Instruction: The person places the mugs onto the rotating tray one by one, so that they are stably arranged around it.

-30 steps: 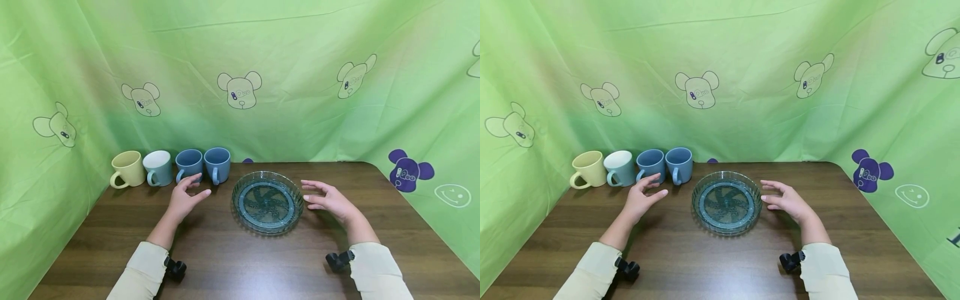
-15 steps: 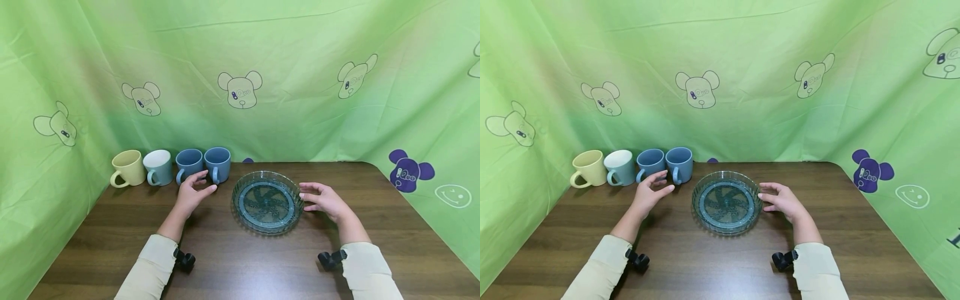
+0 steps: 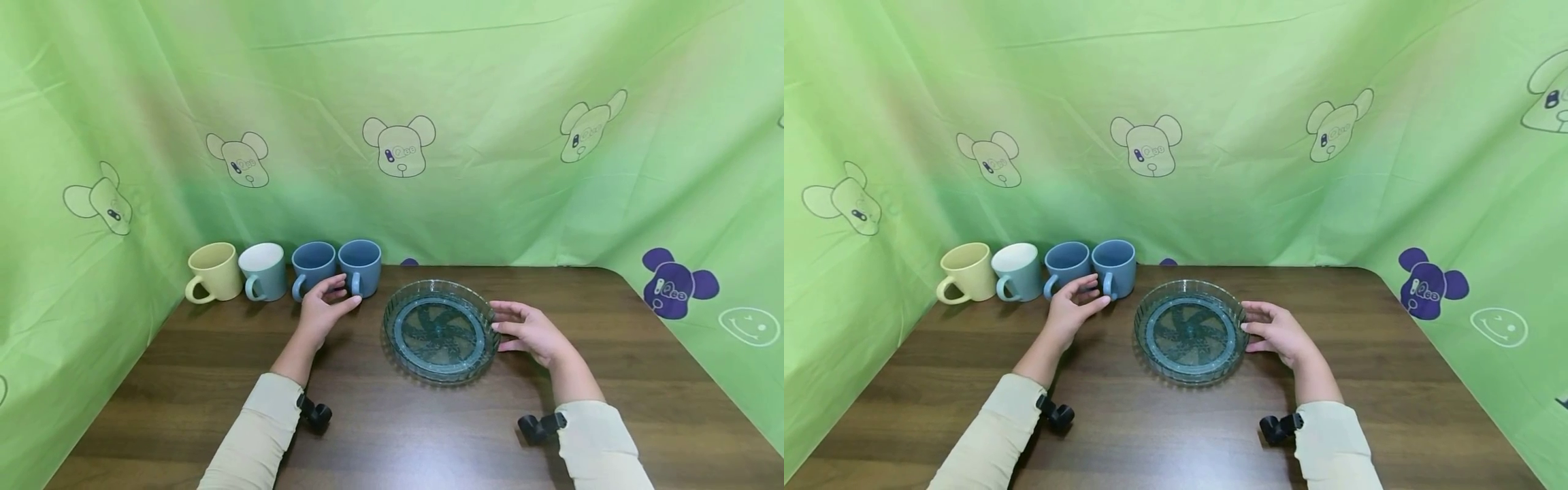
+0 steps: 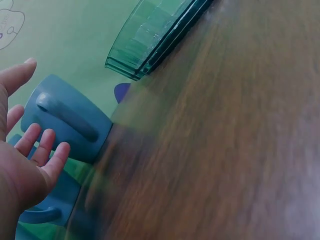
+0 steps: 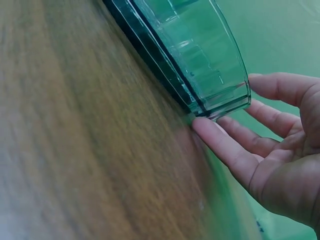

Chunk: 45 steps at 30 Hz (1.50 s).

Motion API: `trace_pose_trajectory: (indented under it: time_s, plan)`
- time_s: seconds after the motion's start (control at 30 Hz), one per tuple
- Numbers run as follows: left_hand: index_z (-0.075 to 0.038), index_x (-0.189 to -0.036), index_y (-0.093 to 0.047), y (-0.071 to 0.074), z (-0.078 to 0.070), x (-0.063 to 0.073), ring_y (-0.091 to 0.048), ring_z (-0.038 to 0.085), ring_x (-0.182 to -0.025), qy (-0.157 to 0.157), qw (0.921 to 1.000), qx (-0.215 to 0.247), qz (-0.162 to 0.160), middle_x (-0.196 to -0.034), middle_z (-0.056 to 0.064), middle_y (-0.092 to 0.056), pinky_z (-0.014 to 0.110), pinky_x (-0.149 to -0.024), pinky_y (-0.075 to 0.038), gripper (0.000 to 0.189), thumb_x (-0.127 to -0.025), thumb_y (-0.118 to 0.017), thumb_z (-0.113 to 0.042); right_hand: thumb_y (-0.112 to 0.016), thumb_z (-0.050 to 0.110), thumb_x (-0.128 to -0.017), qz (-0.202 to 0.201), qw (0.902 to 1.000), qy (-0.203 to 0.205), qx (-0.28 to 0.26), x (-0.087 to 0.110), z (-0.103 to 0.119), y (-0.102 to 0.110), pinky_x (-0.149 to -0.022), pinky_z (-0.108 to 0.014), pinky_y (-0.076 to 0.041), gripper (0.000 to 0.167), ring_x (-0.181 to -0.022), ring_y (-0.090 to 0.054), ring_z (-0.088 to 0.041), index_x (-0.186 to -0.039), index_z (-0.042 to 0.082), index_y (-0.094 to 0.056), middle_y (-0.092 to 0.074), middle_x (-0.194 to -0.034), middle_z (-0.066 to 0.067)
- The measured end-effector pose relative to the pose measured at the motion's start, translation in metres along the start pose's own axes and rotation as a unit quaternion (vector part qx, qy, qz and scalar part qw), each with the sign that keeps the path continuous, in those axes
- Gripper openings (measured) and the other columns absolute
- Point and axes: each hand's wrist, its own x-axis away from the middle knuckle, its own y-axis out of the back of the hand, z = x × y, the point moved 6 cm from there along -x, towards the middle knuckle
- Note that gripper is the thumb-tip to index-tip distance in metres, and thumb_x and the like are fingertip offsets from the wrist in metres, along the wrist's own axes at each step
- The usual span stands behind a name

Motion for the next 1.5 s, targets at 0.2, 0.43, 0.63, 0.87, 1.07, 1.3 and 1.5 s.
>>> trace_pose_trajectory:
  time_s: [0.2,0.43,0.63,0.87,1.07,1.3,1.5]
  plan:
    - [0.0,-0.119,-0.065,-0.007,0.005,-0.004,-0.062,0.033,-0.107,-0.002,0.9995,0.006,-0.032,-0.118,0.015,-0.064,0.023,-0.083,-0.055,0.046,-0.077,-0.082,-0.004,-0.056,-0.002,-0.094,-0.003,1.0,0.002,0.001,0.001,-0.002,0.001,-0.076,-0.038,-0.061,0.06,-0.095,-0.063,-0.015,-0.145,-0.013,-0.026,-0.035,-0.14,-0.037]
    - [0.003,-0.11,-0.067,-0.016,0.017,-0.006,-0.066,0.03,-0.098,0.019,0.9969,0.025,-0.072,-0.105,0.014,-0.064,0.02,-0.074,-0.056,0.039,-0.075,-0.083,-0.001,-0.055,-0.002,-0.094,-0.003,1.0,0.001,-0.004,0.001,-0.003,0.001,-0.076,-0.038,-0.061,0.059,-0.095,-0.063,-0.012,-0.145,-0.012,-0.026,-0.042,-0.135,-0.032]
    - [0.002,-0.105,-0.068,-0.02,0.022,-0.007,-0.064,0.02,-0.086,0.016,0.994,0.015,-0.107,-0.098,0.012,-0.066,0.019,-0.07,-0.055,0.034,-0.076,-0.083,-0.007,-0.054,-0.004,-0.094,-0.003,1.0,0.001,-0.009,0.001,-0.004,0.001,-0.076,-0.037,-0.061,0.059,-0.094,-0.064,-0.013,-0.145,-0.013,-0.026,-0.048,-0.131,-0.027]
    - [0.002,-0.099,-0.068,-0.017,0.019,-0.008,-0.06,0.016,-0.079,-0.002,0.9936,-0.015,-0.112,-0.089,0.01,-0.065,0.019,-0.067,-0.053,0.027,-0.078,-0.081,-0.008,-0.057,-0.002,-0.094,0.0,0.9999,0.005,-0.011,0.001,-0.002,-0.001,-0.075,-0.036,-0.061,0.061,-0.091,-0.065,-0.015,-0.145,-0.013,-0.026,-0.05,-0.129,-0.025]
    - [0.004,-0.099,-0.068,-0.01,0.02,-0.007,-0.059,0.014,-0.08,0.003,0.9924,0.003,-0.123,-0.088,0.01,-0.064,0.016,-0.068,-0.053,0.024,-0.079,-0.079,-0.004,-0.057,-0.002,-0.094,0.002,0.9999,0.004,-0.012,0.0,-0.003,-0.001,-0.074,-0.037,-0.061,0.061,-0.09,-0.065,-0.016,-0.145,-0.013,-0.025,-0.048,-0.13,-0.027]
    - [0.007,-0.096,-0.066,-0.001,0.025,-0.006,-0.057,0.011,-0.077,0.028,0.9889,0.041,-0.14,-0.086,0.005,-0.061,0.018,-0.064,-0.055,0.022,-0.082,-0.077,-0.005,-0.055,-0.004,-0.094,0.0,1.0,0.005,-0.006,-0.001,-0.004,0.0,-0.075,-0.037,-0.061,0.059,-0.091,-0.065,-0.016,-0.145,-0.013,-0.026,-0.048,-0.13,-0.028]
    - [0.007,-0.105,-0.063,-0.001,0.028,-0.006,-0.058,0.01,-0.076,0.051,0.981,0.1,-0.158,-0.091,0.007,-0.058,0.029,-0.069,-0.061,0.022,-0.088,-0.072,-0.003,-0.056,-0.002,-0.095,0.002,0.9999,0.006,-0.009,-0.001,-0.003,-0.002,-0.075,-0.037,-0.061,0.06,-0.091,-0.064,-0.014,-0.145,-0.013,-0.026,-0.046,-0.133,-0.029]
